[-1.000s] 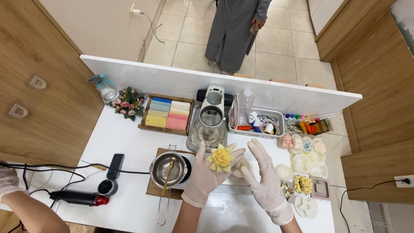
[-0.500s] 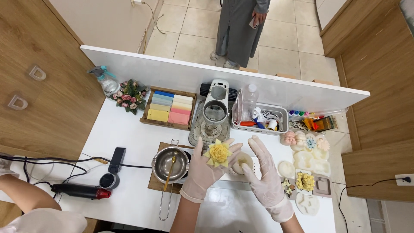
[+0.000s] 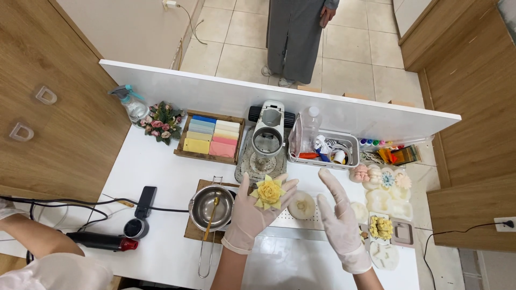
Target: Organizing various colored wax or soap rectangles in a wooden tray and inspecting a decorative wax flower.
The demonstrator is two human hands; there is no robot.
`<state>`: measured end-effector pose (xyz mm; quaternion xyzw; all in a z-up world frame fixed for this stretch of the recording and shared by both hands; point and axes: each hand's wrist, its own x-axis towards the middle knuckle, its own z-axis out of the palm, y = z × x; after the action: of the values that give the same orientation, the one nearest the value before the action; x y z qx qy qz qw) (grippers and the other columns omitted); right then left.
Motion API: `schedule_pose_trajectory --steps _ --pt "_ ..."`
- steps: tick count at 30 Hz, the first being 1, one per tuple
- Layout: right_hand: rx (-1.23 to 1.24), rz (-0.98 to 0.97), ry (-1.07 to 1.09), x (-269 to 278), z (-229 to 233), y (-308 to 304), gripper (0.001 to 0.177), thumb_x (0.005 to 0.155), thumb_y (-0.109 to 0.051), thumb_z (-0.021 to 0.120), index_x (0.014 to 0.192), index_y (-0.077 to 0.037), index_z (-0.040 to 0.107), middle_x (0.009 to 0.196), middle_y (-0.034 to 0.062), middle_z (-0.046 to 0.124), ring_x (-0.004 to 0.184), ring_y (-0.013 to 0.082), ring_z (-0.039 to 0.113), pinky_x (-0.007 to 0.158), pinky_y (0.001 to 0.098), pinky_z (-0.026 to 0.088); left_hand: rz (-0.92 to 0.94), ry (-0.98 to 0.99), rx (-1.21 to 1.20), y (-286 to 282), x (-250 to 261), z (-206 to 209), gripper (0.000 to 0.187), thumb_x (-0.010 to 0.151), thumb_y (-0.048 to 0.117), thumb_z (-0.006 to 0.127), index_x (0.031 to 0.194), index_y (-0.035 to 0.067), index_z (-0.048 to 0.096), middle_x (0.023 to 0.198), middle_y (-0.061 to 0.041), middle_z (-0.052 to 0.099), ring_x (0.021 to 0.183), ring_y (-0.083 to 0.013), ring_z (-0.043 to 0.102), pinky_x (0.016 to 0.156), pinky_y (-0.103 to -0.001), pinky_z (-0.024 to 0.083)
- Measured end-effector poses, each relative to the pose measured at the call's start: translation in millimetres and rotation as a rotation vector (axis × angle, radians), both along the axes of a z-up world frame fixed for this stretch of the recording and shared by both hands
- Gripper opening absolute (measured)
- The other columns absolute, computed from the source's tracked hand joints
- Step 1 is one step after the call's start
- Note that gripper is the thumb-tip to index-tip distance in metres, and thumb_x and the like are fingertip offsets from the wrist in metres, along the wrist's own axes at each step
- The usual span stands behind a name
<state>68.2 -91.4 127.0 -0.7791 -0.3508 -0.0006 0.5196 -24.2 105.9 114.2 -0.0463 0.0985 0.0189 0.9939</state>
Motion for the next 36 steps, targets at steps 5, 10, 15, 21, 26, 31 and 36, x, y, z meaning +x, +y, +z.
schedule_pose_trajectory --steps 5,10,15,21,26,31,36 --pt "0.124 -0.191 0.787 24.1 28.9 -18.1 0.065 0.113 -0.043 0.034 0.113 0.002 0.080 0.068 0.0099 0.060 0.056 0.0150 0.044 0.057 0.0292 0.034 0.013 0.137 0.051 3.5 -3.1 8.7 0.095 0.097 0.063 0.045 0.149 -0.016 0.035 0.150 -0.040 0.043 0.142 -0.0481 0.042 0.118 -0.049 0.034" --pt "0.255 -0.074 0.848 48.6 -9.7 -41.5 0.070 0.112 -0.042 0.038 0.078 0.008 0.074 0.051 0.0017 0.040 0.050 0.0135 0.032 0.054 0.0297 0.029 0.001 0.025 0.034 4.9 -3.5 -11.1 0.095 0.098 0.063 0.046 0.149 -0.016 0.035 0.150 -0.041 0.043 0.141 -0.0469 0.043 0.118 -0.049 0.036" --pt "0.237 -0.160 0.858 49.8 -14.4 -34.1 0.068 0.111 -0.041 0.042 0.075 0.008 0.072 0.054 -0.0004 0.033 0.053 0.0135 0.030 0.057 0.0303 0.030 0.004 -0.001 0.024 3.2 -5.2 -7.9 0.093 0.098 0.060 0.048 0.148 -0.017 0.035 0.148 -0.042 0.043 0.139 -0.0486 0.045 0.117 -0.050 0.037" --pt "0.267 -0.164 0.862 47.4 -28.7 -33.7 0.060 0.109 -0.036 0.044 0.076 0.007 0.070 0.055 0.0006 0.039 0.054 0.0129 0.034 0.056 0.0300 0.031 0.018 0.157 -0.007 2.0 -6.5 -0.5 0.093 0.098 0.060 0.047 0.147 -0.019 0.037 0.148 -0.042 0.044 0.139 -0.0501 0.045 0.118 -0.051 0.035" --pt "0.249 -0.173 0.940 51.9 -50.6 -35.1 0.060 0.108 -0.037 0.044 0.077 0.007 0.072 0.058 0.0008 0.041 0.054 0.0121 0.031 0.053 0.0290 0.025 -0.011 0.125 0.056 3.2 -6.1 -6.5 0.093 0.096 0.062 0.047 0.146 -0.016 0.041 0.148 -0.040 0.045 0.138 -0.0477 0.046 0.115 -0.049 0.036" --pt "0.214 -0.167 0.884 46.2 -50.4 -33.9 0.062 0.109 -0.038 0.045 0.079 0.007 0.074 0.062 0.0023 0.047 0.057 0.0122 0.034 0.055 0.0287 0.027 -0.030 0.172 0.042 0.8 -2.5 -2.9 0.093 0.096 0.061 0.050 0.146 -0.016 0.041 0.148 -0.040 0.046 0.140 -0.0467 0.046 0.114 -0.048 0.037" --pt "0.258 -0.145 0.881 44.6 -56.6 -34.9 0.061 0.108 -0.039 0.046 0.080 0.007 0.075 0.065 0.0057 0.055 0.060 0.0137 0.041 0.058 0.0286 0.034 -0.044 0.199 0.028 -4.5 0.6 -1.1 0.093 0.095 0.060 0.054 0.146 -0.016 0.041 0.149 -0.040 0.046 0.141 -0.0476 0.046 0.114 -0.049 0.039"
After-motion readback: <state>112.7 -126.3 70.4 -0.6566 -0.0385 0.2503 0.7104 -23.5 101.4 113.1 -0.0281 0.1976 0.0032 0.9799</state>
